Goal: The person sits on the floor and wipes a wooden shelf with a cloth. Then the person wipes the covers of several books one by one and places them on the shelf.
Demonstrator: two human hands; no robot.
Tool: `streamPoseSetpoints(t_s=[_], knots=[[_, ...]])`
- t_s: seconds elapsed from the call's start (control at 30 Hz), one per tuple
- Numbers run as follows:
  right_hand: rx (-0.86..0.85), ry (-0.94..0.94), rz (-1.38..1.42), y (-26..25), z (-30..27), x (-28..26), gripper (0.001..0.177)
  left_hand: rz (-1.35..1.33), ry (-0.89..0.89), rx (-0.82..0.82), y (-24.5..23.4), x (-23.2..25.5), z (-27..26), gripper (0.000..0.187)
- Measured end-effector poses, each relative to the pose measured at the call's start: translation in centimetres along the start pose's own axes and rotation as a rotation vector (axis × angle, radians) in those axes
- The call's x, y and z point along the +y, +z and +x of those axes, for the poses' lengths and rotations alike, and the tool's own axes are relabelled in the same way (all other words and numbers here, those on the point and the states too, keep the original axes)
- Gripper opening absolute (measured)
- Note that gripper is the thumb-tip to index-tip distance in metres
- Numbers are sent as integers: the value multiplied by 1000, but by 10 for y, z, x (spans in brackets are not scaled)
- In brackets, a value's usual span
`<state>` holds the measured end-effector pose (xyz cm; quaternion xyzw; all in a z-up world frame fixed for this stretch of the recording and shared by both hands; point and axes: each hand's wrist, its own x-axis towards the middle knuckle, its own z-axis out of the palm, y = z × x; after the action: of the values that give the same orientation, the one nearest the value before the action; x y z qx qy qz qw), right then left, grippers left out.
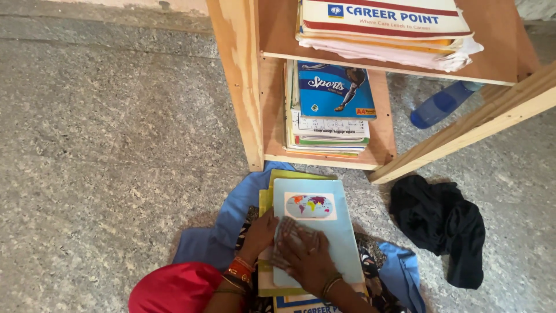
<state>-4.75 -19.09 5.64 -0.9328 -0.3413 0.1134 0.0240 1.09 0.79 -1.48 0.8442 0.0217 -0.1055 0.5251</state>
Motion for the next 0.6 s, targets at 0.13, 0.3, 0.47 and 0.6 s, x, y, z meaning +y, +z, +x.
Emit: streamPoseSetpoints(t_s=[0.13, 0.3, 0.47, 0.6], knots=[[201, -6, 72, 25, 50, 24, 66, -52, -148, -18, -5, 9, -3, 51], [164, 93, -93, 35, 141, 68, 57, -52, -82, 21, 0, -1, -3, 62], [210, -7, -54, 26, 125, 62, 52, -124, -2, 57, 11, -29, 6, 61], [255, -101, 31, 10, 33, 19, 61, -82, -40, 130, 20, -41, 8, 72]])
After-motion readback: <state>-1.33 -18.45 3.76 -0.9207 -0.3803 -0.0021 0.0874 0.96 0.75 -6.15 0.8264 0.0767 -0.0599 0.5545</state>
